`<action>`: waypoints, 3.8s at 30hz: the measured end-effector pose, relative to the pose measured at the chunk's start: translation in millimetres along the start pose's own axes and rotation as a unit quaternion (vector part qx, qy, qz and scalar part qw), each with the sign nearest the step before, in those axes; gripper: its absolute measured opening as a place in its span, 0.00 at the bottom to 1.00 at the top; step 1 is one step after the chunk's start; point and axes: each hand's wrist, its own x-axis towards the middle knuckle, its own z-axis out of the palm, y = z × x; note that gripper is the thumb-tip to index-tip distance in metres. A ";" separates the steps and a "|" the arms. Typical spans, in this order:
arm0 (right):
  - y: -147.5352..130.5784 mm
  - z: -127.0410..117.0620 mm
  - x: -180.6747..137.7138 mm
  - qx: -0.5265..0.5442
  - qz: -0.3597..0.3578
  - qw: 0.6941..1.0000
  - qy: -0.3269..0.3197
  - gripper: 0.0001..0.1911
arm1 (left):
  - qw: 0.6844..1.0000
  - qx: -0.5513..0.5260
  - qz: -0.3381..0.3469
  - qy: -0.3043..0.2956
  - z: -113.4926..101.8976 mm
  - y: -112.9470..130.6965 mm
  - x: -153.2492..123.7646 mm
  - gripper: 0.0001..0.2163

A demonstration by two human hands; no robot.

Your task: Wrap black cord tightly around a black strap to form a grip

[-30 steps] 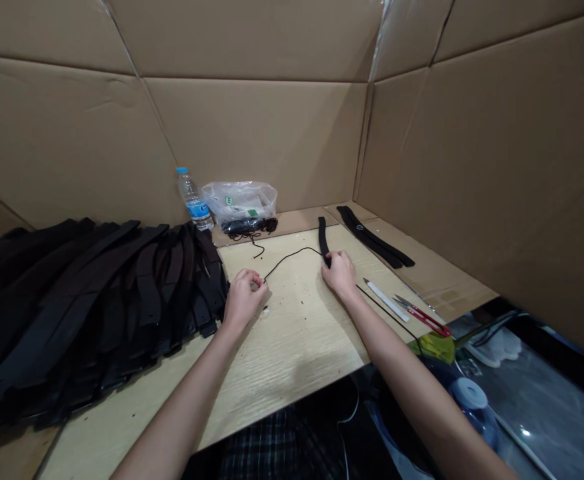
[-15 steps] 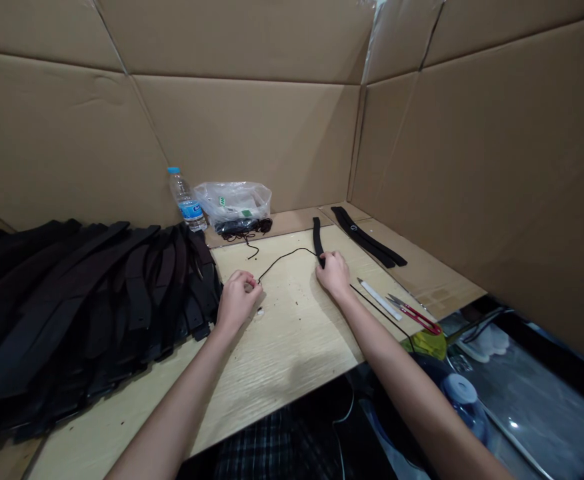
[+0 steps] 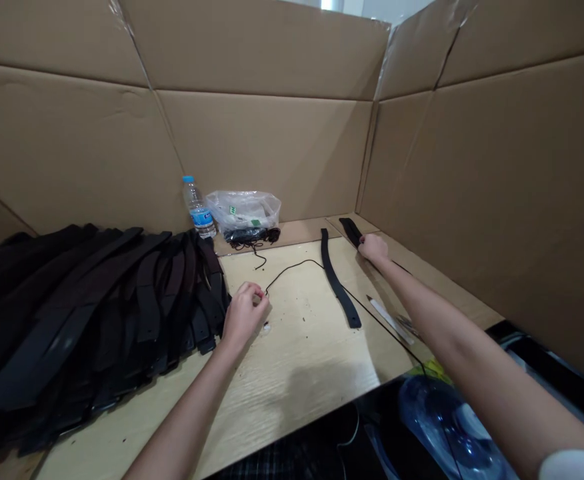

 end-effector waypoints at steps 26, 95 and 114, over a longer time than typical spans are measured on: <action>-101.9 31.9 -90.8 0.538 -0.109 0.781 -0.299 0.08 | 0.985 -0.150 -0.060 0.054 2.3 2.9 -1.0 0.12; -114.0 61.1 -153.7 0.598 -0.173 0.708 -0.332 0.18 | 0.947 -0.261 -0.152 0.111 0.5 18.1 -8.7 0.08; -112.9 54.1 -151.2 0.653 -0.003 0.642 -0.402 0.12 | 0.994 -0.081 -0.045 0.062 -2.1 12.7 -8.7 0.07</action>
